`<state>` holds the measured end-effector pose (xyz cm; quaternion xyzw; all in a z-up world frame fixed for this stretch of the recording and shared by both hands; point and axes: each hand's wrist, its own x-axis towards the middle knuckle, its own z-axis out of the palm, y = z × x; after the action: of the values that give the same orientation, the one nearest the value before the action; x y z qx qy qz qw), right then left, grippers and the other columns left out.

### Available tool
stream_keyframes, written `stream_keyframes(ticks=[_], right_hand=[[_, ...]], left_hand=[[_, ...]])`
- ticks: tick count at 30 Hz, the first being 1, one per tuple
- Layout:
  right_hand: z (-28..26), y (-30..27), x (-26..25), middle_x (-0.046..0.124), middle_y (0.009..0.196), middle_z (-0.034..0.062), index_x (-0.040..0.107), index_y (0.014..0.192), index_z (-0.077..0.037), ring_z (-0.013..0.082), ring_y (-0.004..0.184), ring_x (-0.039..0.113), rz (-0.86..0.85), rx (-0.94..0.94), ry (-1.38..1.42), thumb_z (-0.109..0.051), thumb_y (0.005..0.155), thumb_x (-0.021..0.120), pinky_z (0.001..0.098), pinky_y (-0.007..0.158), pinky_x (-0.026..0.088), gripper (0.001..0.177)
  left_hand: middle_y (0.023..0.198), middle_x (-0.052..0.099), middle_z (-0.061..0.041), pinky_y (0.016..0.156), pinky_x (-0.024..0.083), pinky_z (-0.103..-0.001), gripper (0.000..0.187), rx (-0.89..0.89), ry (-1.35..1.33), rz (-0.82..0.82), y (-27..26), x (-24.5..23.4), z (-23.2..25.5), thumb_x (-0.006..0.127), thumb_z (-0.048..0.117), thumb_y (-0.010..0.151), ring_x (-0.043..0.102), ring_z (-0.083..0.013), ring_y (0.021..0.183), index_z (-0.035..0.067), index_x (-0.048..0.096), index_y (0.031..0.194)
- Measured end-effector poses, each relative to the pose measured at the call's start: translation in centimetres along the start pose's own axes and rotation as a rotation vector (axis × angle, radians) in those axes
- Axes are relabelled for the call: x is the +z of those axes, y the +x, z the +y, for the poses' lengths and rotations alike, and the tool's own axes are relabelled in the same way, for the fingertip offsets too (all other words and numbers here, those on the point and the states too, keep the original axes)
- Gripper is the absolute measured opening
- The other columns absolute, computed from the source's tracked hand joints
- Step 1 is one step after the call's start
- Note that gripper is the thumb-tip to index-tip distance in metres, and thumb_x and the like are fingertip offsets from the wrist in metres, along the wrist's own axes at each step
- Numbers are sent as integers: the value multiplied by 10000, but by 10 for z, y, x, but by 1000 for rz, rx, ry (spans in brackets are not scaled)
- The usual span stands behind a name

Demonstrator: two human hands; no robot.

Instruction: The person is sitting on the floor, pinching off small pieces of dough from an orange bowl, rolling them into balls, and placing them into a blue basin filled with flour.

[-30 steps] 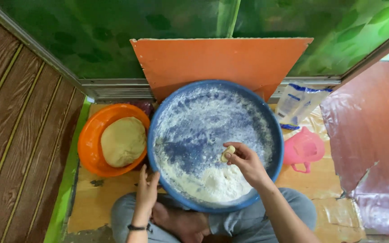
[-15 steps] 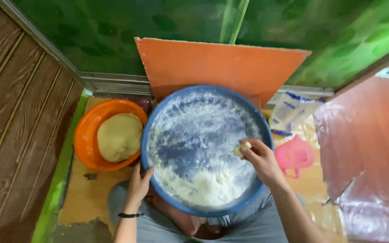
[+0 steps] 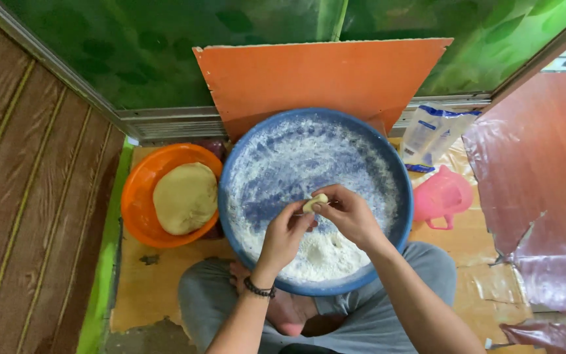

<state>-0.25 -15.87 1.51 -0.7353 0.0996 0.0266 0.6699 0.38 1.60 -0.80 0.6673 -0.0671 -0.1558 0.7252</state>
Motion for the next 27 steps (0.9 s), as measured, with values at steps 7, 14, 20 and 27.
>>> stream_keyframes(ticks=[7, 14, 20, 27], right_hand=[[-33, -13, -31, 759, 987, 257, 740, 1207, -25, 386, 932, 764, -103, -110, -197, -151, 968, 723, 539, 852, 604, 271], [-26, -2, -34, 756, 880, 169, 792, 1066, -71, 326, 836, 744, -35, -259, -353, -128, 940, 761, 473, 787, 609, 142], [-21, -5, -37, 721, 860, 187, 778, 1058, -3, 256, 760, 685, -113, -204, -151, -109, 962, 728, 458, 731, 613, 152], [-29, 1, -39, 727, 884, 213, 788, 1067, -5, 347, 833, 744, -61, -255, -332, -132, 948, 757, 469, 783, 613, 177]], left_hand=[[902, 736, -174, 765, 658, -357, 180, 22, -115, 85, 7, 31, -8, 685, 108, 990, 776, -238, 817, -20, 709, 1115], [1018, 723, -215, 862, 627, -437, 274, 28, -153, -88, 3, 35, 24, 661, 183, 1009, 745, -293, 952, -22, 638, 1188], [903, 768, -229, 748, 666, -379, 197, 29, -145, -90, 5, 32, 19, 666, 146, 1011, 769, -260, 820, -49, 683, 1028], [1155, 735, -262, 897, 636, -457, 289, -100, -318, -203, -5, 32, 26, 601, 127, 1033, 737, -329, 1033, -55, 642, 1254]])
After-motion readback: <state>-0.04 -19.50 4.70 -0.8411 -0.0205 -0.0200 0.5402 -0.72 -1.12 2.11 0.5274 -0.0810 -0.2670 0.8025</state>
